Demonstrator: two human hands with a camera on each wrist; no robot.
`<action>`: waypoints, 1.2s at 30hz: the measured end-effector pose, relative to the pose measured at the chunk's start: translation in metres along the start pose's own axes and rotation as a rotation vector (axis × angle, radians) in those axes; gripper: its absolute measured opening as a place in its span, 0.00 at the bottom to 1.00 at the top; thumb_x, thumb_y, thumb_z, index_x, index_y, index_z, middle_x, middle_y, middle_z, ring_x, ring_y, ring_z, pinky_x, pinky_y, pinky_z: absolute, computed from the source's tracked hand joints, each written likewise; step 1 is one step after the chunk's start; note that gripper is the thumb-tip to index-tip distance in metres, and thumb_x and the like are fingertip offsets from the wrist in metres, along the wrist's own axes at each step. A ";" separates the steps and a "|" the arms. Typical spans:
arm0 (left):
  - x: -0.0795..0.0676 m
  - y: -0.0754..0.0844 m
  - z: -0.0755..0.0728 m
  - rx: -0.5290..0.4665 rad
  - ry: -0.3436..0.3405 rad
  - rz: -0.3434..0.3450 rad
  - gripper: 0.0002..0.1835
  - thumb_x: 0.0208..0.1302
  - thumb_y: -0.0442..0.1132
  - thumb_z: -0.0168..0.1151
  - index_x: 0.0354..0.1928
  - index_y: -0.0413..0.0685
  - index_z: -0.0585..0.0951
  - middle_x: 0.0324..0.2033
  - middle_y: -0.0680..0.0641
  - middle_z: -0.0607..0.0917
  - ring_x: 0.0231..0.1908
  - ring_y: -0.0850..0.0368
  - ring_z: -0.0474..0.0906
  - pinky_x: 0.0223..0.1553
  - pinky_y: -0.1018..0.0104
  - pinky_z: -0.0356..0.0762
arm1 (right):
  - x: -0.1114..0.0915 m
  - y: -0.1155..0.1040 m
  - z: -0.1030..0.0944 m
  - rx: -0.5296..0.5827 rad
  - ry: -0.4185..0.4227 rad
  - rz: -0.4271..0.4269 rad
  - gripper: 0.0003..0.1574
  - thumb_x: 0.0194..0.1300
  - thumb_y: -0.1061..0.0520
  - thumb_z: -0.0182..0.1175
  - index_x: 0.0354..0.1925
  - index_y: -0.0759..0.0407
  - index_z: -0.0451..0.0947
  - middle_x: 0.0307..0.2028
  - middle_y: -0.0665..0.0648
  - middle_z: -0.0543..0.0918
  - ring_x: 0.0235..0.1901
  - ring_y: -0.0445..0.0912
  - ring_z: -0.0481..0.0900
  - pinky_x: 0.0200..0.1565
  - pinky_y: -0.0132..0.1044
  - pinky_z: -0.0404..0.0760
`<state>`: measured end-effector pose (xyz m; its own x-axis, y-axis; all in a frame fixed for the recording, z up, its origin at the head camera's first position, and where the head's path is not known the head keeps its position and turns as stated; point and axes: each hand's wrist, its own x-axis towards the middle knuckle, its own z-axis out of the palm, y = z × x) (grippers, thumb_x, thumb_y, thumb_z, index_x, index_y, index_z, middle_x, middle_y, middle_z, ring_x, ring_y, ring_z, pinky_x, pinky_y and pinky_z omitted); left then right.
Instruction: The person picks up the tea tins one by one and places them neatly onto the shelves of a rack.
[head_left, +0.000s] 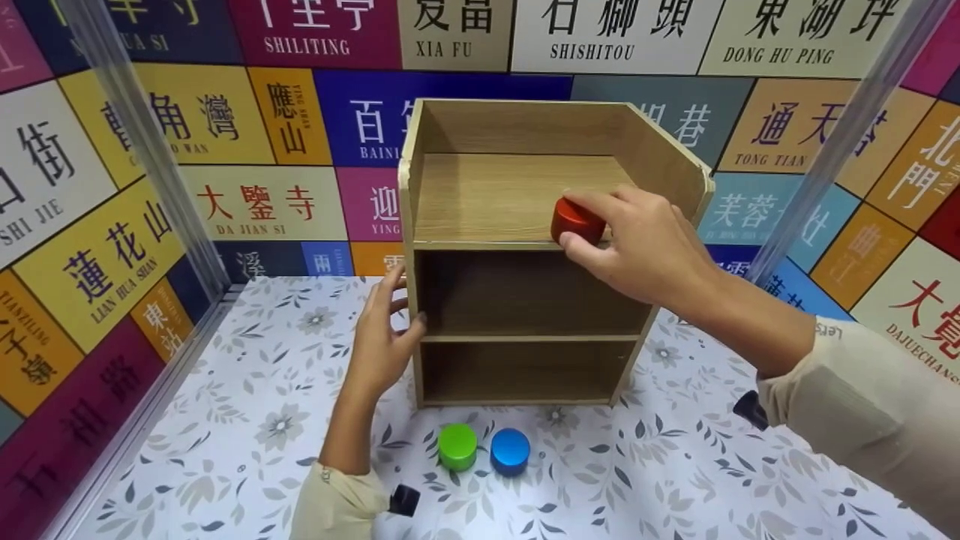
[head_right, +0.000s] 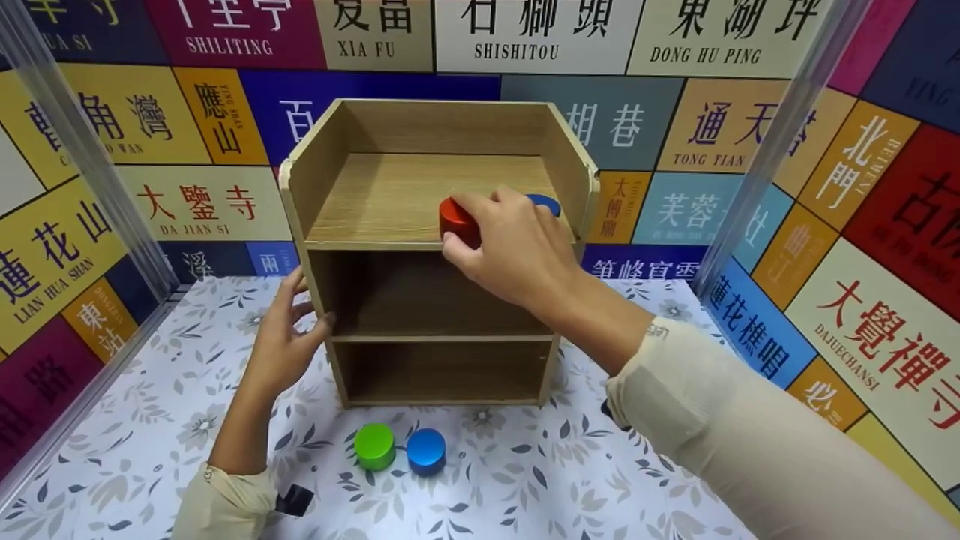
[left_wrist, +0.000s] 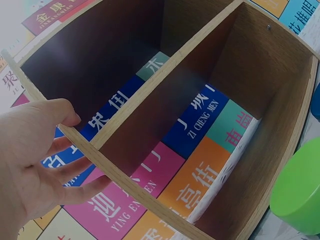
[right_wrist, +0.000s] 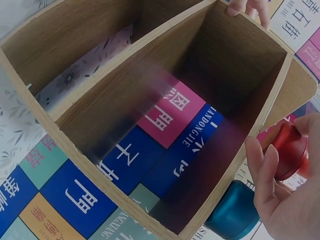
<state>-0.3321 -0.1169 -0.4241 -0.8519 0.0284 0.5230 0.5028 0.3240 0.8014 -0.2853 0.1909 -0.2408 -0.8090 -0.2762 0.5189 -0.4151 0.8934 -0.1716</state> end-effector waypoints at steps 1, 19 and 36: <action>0.000 0.000 0.000 -0.001 0.000 0.001 0.41 0.65 0.29 0.62 0.76 0.65 0.64 0.66 0.44 0.73 0.58 0.40 0.80 0.46 0.50 0.89 | 0.001 0.000 0.000 -0.003 -0.005 0.001 0.30 0.69 0.39 0.60 0.66 0.43 0.78 0.47 0.58 0.84 0.41 0.54 0.79 0.40 0.49 0.86; 0.000 -0.002 -0.001 0.000 0.000 0.008 0.41 0.65 0.29 0.62 0.76 0.67 0.64 0.66 0.44 0.73 0.59 0.40 0.80 0.47 0.49 0.89 | 0.010 0.003 0.000 -0.050 -0.017 0.007 0.29 0.70 0.40 0.58 0.63 0.48 0.79 0.44 0.60 0.83 0.40 0.55 0.79 0.40 0.52 0.85; 0.000 -0.002 0.000 0.006 -0.009 -0.014 0.41 0.66 0.30 0.62 0.77 0.67 0.63 0.67 0.44 0.72 0.60 0.40 0.80 0.46 0.50 0.89 | 0.010 0.003 0.000 -0.072 -0.061 0.054 0.29 0.69 0.39 0.57 0.65 0.44 0.77 0.49 0.59 0.84 0.45 0.58 0.80 0.45 0.56 0.86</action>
<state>-0.3331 -0.1177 -0.4256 -0.8601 0.0324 0.5092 0.4901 0.3301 0.8068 -0.2948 0.1908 -0.2365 -0.8542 -0.2455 0.4584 -0.3404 0.9304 -0.1360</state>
